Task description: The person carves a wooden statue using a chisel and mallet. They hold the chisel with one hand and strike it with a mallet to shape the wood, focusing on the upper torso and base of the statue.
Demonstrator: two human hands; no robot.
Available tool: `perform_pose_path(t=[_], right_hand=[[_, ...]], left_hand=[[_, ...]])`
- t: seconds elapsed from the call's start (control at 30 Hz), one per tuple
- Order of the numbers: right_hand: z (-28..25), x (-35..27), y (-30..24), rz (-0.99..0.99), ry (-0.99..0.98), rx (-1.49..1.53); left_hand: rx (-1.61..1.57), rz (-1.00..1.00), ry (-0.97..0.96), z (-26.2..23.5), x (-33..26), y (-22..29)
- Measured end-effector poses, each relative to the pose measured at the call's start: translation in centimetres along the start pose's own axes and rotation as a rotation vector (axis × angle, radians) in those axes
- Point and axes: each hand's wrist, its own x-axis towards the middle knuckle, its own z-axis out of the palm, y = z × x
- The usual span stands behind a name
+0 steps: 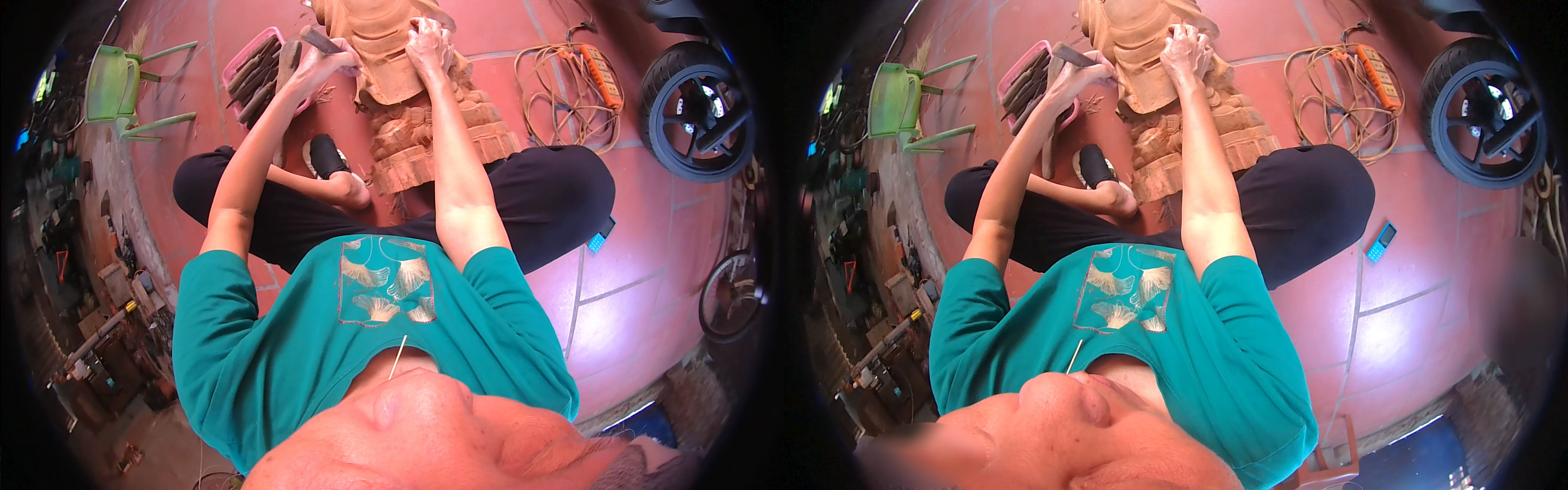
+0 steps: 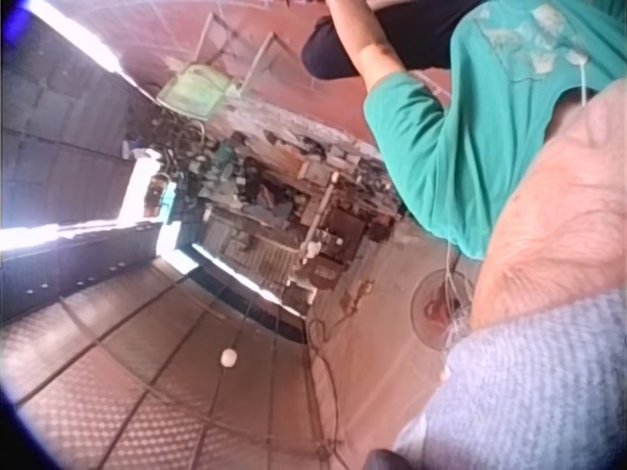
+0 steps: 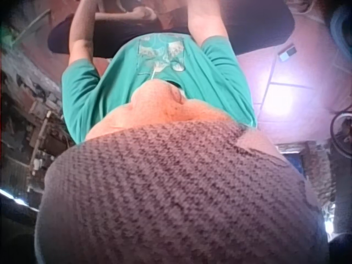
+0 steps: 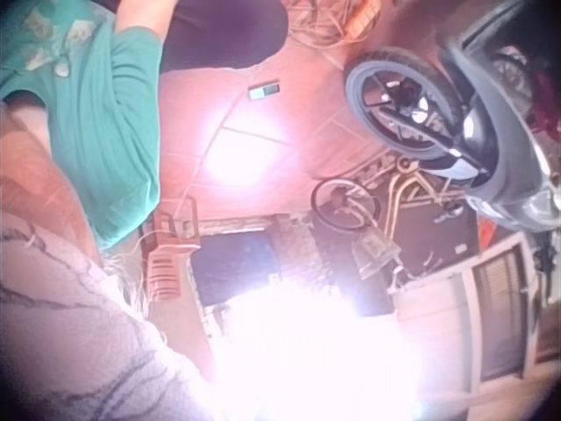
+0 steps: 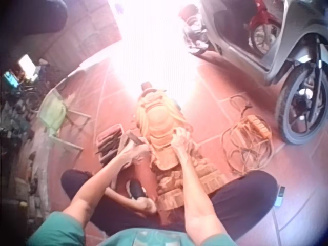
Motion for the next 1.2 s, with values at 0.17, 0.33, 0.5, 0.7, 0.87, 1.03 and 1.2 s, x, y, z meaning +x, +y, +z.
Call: perform_pose_path(t=[0.17, 0.33, 0.5, 0.7, 0.87, 1.03, 1.2], right_hand=[[0.1, -0.1, -0.1, -0.003, 0.002, -0.039], [-0.2, -0.4, -0.4, -0.01, 0.012, -0.057], [0.1, 0.2, -0.1, -0.007, -0.001, -0.018], [0.1, -0.3, 0.2, -0.014, -0.005, -0.022], [0.3, 0.0, 0.1, -0.013, -0.014, -0.02], [0.1, 0.0, 0.1, -0.017, 0.002, -0.019], [-0.1, 0.0, -0.1, -0.015, -0.018, -0.01]], left_hand=[[0.004, -0.007, 0.087, 0.5, -0.1, -1.2], [0.09, -0.071, -0.004, -0.8, 0.4, -0.7], [-0.049, 0.004, 0.124, 0.5, 0.3, -1.3], [0.115, -0.088, -0.008, -1.0, 0.8, -0.6], [-0.054, -0.002, 0.116, -0.4, 0.8, -1.7], [0.053, -0.052, 0.023, -0.9, 0.8, -1.3], [-0.012, -0.036, 0.119, -1.2, 1.4, -2.1]])
